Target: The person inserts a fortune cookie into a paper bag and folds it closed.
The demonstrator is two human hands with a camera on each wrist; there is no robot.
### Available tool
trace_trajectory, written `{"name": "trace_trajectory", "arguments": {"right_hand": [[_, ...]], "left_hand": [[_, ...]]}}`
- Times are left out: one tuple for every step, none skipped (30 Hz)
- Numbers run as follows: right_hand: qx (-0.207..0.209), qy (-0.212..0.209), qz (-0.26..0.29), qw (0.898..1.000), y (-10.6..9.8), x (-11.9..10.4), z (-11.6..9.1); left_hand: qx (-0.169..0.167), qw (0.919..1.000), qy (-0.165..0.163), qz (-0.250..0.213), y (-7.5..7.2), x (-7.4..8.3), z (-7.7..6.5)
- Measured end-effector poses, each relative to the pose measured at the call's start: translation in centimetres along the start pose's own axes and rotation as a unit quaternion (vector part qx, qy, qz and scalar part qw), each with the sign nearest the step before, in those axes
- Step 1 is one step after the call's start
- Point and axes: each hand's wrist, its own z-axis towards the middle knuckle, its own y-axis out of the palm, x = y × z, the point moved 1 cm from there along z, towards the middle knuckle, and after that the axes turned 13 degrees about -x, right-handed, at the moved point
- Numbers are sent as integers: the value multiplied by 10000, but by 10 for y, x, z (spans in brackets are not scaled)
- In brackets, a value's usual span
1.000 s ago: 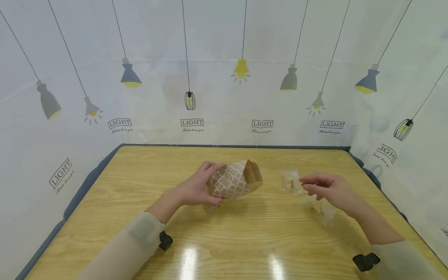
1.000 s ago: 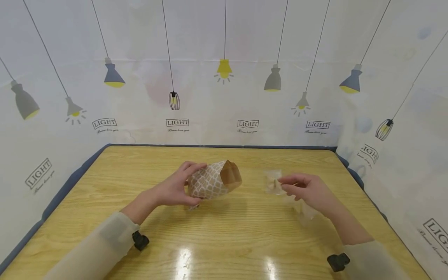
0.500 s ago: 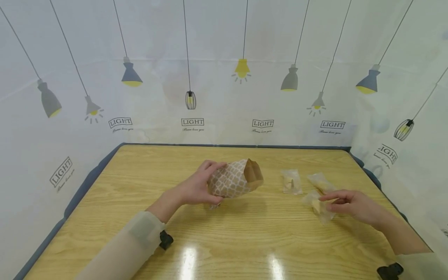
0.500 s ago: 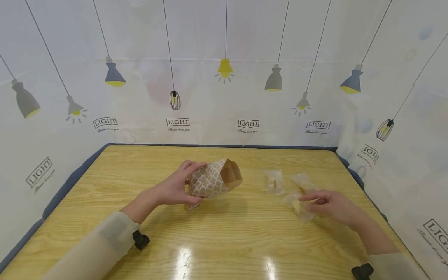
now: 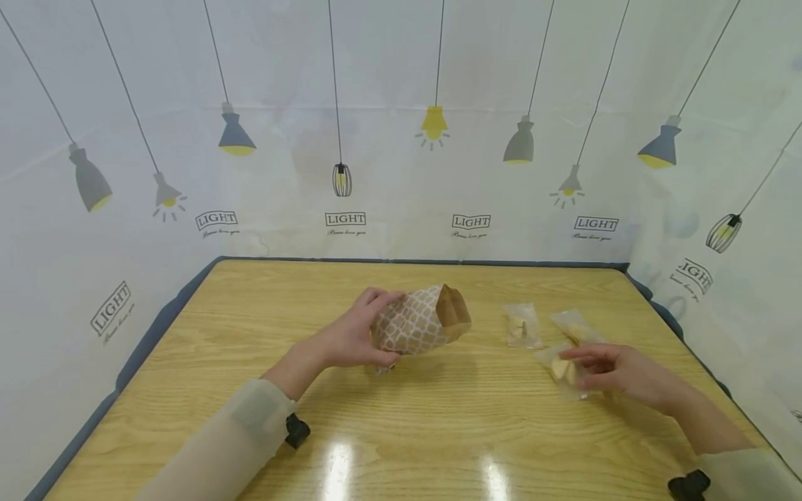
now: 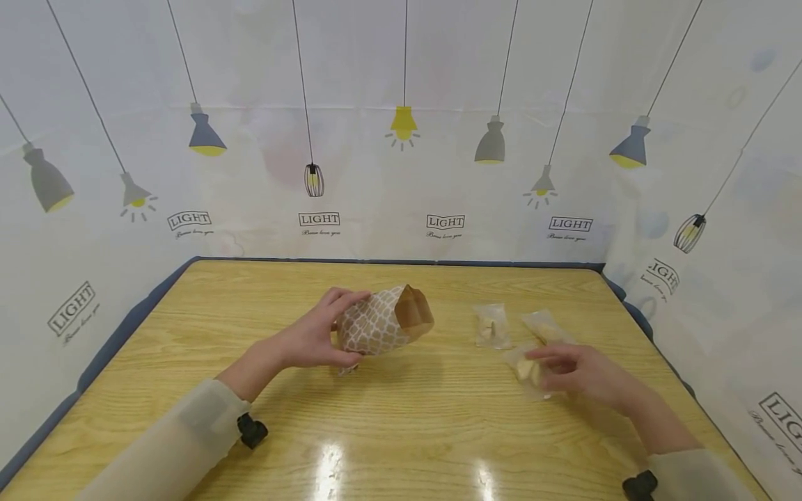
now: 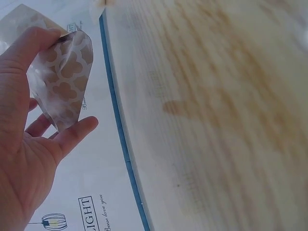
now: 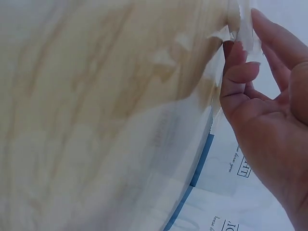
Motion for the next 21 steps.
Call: {"name": "trace_trajectory", "arguments": {"right_hand": [[-20,-20,7,10000,1,-1,0],[-39,-28,19,10000,1,-1,1],[-62,-40,35,10000,2,-2,1],[-83,-53,43,9999,2,-3,1],[-86,-47,49,9999,2,-3,1],[-96,-46,70,9999,3,-4,2],[-107,-48,84,9999,3,-4,2],[-112,-37,91,9999,3,-5,3],[-119,-34,110,9999,4,-5,3],[-130,-30,161,9998,4,-6,3],[-141,-34,230,9996,5,-6,3],[-138,-59,320,9994,5,-7,3],[-121,-81,402,9991,6,-9,3],[-94,-111,489,9987,6,-11,3],[-56,-162,567,9982,7,-14,4],[-7,-208,633,9978,8,-17,4],[64,-257,666,9974,8,-20,5],[141,-300,711,9969,9,-24,6],[210,-329,738,9965,10,-27,6],[277,-360,752,9961,11,-31,7],[341,-398,749,9958,13,-34,8]], "left_hand": [[3,10000,4,5,0,0,0],[1,10000,5,2,0,0,0],[1,10000,2,14,1,0,0],[-1,10000,2,13,1,0,0],[-3,10000,3,18,1,0,0],[-7,10000,3,22,1,0,0],[-8,10000,3,13,1,0,0],[-9,10000,2,12,1,0,0],[-3,10000,7,19,1,1,0],[-6,10000,18,6,1,1,0],[-10,10000,25,4,1,1,0],[-12,10000,31,3,1,1,0],[-17,10000,34,3,1,1,0],[-19,10000,32,12,1,1,0],[-16,10000,38,25,1,1,0],[-10,10000,45,32,1,1,0],[-7,10000,38,41,1,1,0],[-3,10000,35,44,1,1,0],[-2,10000,31,44,1,1,0],[1,10000,30,45,1,1,-1],[1,10000,36,38,0,1,-1]]}}
